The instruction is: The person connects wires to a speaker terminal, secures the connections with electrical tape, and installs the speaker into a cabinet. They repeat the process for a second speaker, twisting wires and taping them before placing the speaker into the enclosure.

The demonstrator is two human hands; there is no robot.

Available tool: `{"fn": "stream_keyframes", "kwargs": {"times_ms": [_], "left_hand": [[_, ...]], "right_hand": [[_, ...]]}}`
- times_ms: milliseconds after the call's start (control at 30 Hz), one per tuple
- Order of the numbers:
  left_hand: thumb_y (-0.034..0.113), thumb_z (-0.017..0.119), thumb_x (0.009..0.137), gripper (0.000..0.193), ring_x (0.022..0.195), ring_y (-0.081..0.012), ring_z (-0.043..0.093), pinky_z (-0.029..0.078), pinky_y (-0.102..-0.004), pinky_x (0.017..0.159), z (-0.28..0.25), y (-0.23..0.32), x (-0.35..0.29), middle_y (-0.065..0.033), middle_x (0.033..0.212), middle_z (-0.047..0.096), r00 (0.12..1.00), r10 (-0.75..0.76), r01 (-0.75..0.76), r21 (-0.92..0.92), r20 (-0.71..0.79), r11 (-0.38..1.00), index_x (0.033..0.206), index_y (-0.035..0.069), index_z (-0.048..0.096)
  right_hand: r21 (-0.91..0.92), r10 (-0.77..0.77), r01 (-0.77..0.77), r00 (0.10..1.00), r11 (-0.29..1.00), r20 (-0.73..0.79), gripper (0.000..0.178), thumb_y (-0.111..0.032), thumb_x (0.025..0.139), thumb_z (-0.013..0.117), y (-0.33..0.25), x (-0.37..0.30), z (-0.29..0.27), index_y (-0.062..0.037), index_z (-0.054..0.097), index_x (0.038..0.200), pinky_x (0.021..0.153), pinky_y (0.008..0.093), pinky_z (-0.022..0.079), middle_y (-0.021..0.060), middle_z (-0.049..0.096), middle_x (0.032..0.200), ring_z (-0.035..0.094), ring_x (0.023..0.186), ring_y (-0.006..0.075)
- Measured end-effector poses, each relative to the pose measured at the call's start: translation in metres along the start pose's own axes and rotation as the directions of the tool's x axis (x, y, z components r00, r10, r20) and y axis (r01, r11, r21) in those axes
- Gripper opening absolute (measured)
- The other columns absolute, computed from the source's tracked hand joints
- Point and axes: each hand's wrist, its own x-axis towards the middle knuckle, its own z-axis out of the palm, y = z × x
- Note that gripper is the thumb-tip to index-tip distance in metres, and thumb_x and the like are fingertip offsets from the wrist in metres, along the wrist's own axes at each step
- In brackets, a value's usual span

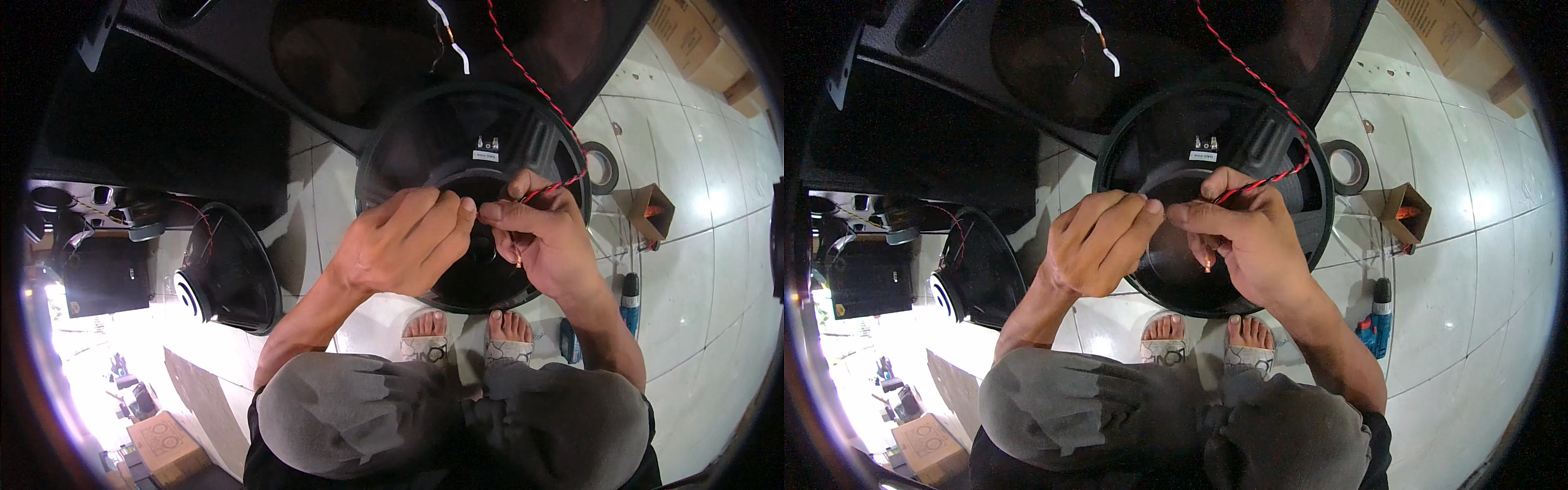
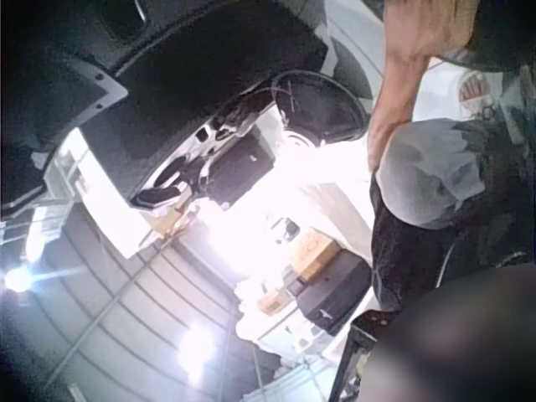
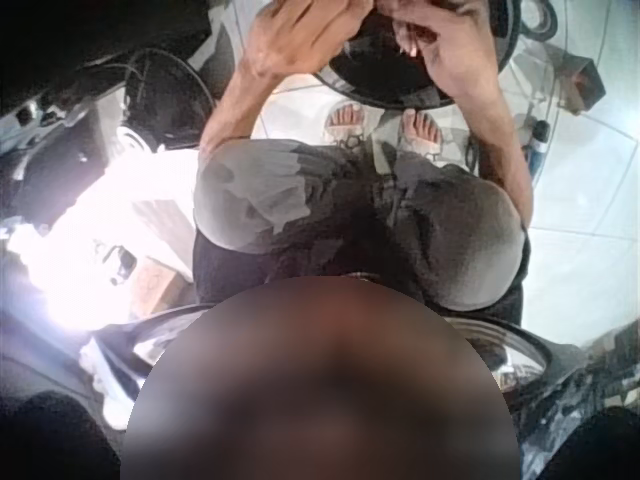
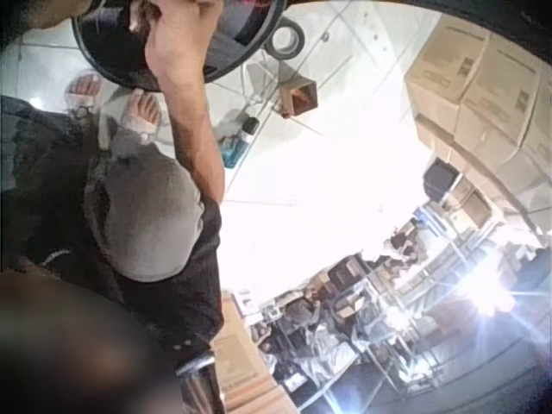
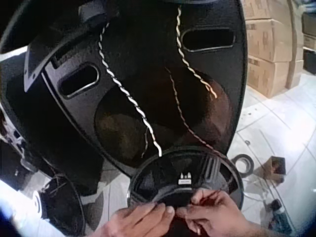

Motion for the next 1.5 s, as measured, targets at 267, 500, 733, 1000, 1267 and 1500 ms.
{"fn": "stream_keyframes", "kwargs": {"times_ms": [267, 500, 733, 1000, 1267, 1500], "left_hand": [[0.035, 0.059, 0.101, 0.04, 0.074, -0.0192, 0.068, 0.053, -0.0277, 0.063, -0.003, 0.009, 0.004, -0.0142, 0.086, 0.07, 0.418, -0.452, 0.6, -0.613, 0.788, -0.514, 0.104, -0.004, 0.065], [0.005, 0.071, 0.087, 0.01, 0.073, -0.0254, 0.067, 0.053, -0.0318, 0.062, -0.001, 0.011, 0.011, -0.0121, 0.083, 0.067, 0.909, -0.309, 0.408, -0.447, 0.279, 0.796, 0.095, 0.003, 0.065], [0.024, 0.074, 0.088, 0.023, 0.077, -0.019, 0.066, 0.052, -0.0266, 0.069, 0.0, 0.016, 0.01, -0.0133, 0.089, 0.069, 0.721, -0.616, 0.661, -0.58, 0.317, 0.476, 0.096, 0.004, 0.067], [0.018, 0.068, 0.095, 0.013, 0.072, -0.0139, 0.062, 0.051, -0.0252, 0.063, -0.005, 0.01, 0.017, -0.0073, 0.083, 0.068, 0.395, -0.396, 0.83, -0.507, 0.829, -0.232, 0.092, 0.006, 0.068], [0.023, 0.068, 0.092, 0.023, 0.076, -0.0203, 0.065, 0.055, -0.031, 0.065, 0.013, 0.004, 0.0, -0.0085, 0.092, 0.07, 0.883, -0.41, 0.456, -0.631, 0.23, 0.628, 0.101, 0.001, 0.069], [0.024, 0.066, 0.095, 0.022, 0.065, -0.0175, 0.062, 0.051, -0.0278, 0.059, 0.011, 0.023, 0.0, -0.0065, 0.077, 0.065, 0.437, -0.169, 0.614, -0.43, 0.884, -0.662, 0.096, 0.003, 0.062]], "right_hand": [[-0.341, -0.42, 0.454, 0.891, 0.823, 0.171, 0.015, 0.002, 0.087, 0.073, -0.002, -0.006, -0.009, -0.0011, 0.059, 0.086, 0.058, 0.0237, 0.051, 0.0103, 0.069, 0.086, 0.063, 0.069, 0.0104], [-0.334, -0.267, 0.292, 0.956, 0.896, 0.119, 0.02, 0.002, 0.089, 0.072, -0.005, -0.007, -0.01, -0.0044, 0.054, 0.081, 0.051, 0.0245, 0.046, 0.0096, 0.066, 0.079, 0.062, 0.063, 0.0101], [-0.108, -0.254, 0.255, 0.967, 0.961, 0.025, 0.031, 0.005, 0.087, 0.072, -0.003, -0.006, -0.011, -0.0072, 0.047, 0.072, 0.048, 0.0249, 0.046, 0.0107, 0.065, 0.077, 0.061, 0.057, 0.0131], [-0.521, -0.527, 0.604, 0.792, 0.603, 0.308, 0.034, 0.006, 0.085, 0.073, -0.009, -0.003, -0.009, -0.0056, 0.046, 0.068, 0.048, 0.0254, 0.044, 0.0119, 0.066, 0.08, 0.062, 0.06, 0.0131], [-0.287, -0.293, 0.279, 0.956, 0.917, -0.005, 0.035, 0.005, 0.085, 0.074, -0.003, -0.007, -0.014, -0.0074, 0.045, 0.069, 0.049, 0.0257, 0.046, 0.0105, 0.065, 0.076, 0.06, 0.057, 0.0126], [-0.523, -0.514, 0.539, 0.832, 0.661, 0.207, 0.026, 0.005, 0.082, 0.074, 0.001, -0.018, -0.018, -0.006, 0.051, 0.077, 0.061, 0.025, 0.048, 0.0102, 0.066, 0.087, 0.059, 0.072, 0.0124]]}}
